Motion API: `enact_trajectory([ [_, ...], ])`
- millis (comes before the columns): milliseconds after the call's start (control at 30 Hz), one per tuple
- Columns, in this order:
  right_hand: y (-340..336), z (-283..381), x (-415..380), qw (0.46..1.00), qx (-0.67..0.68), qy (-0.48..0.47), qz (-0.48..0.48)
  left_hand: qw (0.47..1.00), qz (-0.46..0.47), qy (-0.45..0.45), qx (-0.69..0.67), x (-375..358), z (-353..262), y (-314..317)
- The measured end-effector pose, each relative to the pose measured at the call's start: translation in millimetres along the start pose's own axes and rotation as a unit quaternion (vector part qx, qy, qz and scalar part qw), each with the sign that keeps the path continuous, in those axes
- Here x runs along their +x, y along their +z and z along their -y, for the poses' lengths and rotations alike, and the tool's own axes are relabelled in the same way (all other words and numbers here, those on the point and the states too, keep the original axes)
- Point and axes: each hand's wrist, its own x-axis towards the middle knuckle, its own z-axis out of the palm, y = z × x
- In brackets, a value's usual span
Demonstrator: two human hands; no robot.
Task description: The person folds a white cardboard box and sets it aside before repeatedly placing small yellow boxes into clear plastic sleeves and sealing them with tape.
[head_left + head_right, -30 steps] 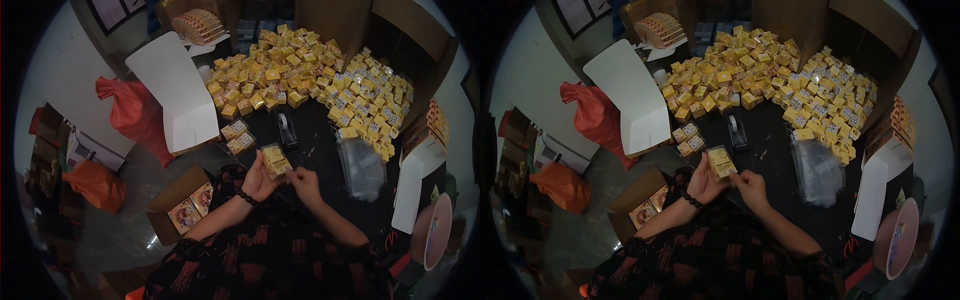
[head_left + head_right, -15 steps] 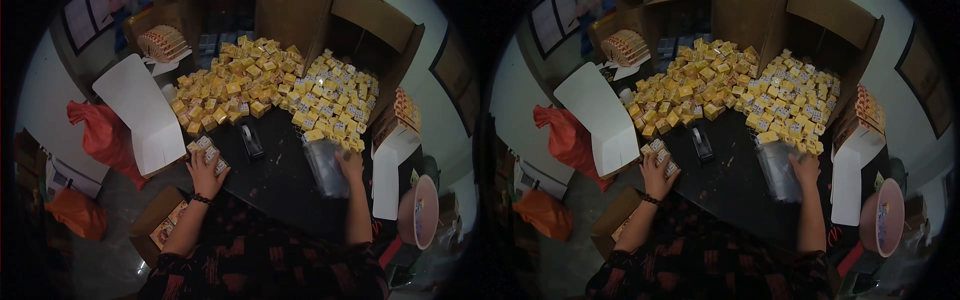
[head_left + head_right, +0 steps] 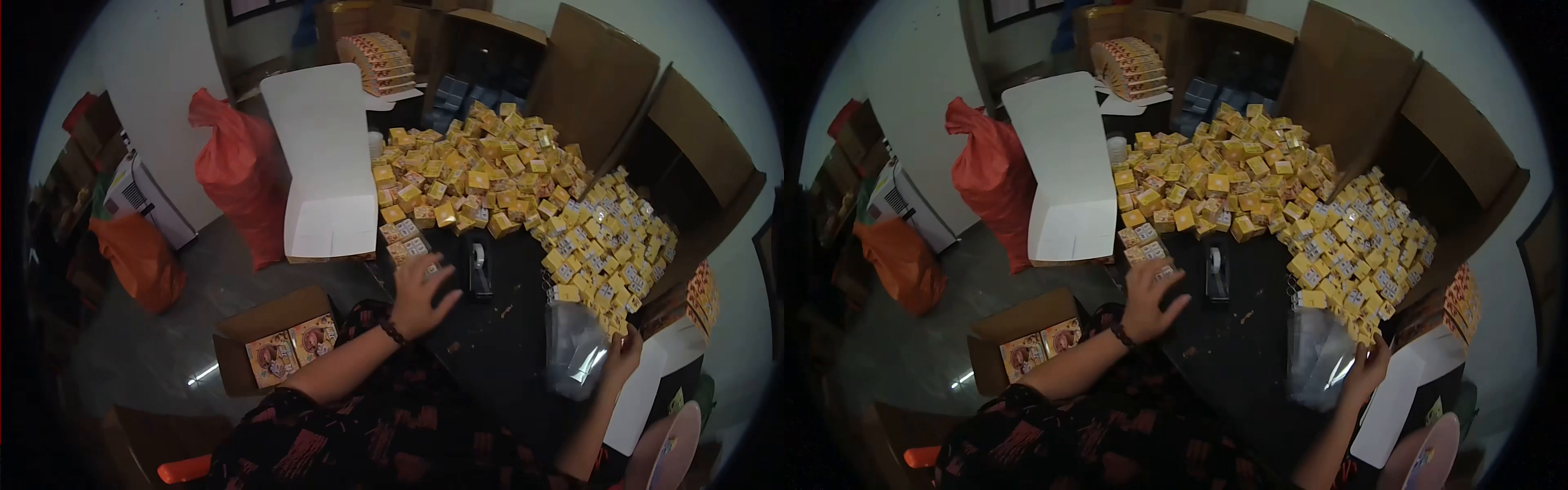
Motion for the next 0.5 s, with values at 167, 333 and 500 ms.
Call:
enact_trajectory([
  [167, 34, 129, -88, 0.946, 0.158, -0.017, 0.283, 0.972, 0.078, 0.098, -0.2, -29, -77, -9],
  [333, 113, 156, -92, 0.863, 0.213, -0.072, 0.452, 0.963, 0.061, 0.045, -0.257, -61, -56, -18],
  [500, 151, 203, -98, 0.778, 0.239, -0.061, 0.578, 0.962, 0.046, 0.043, -0.266, -69, -45, -30],
])
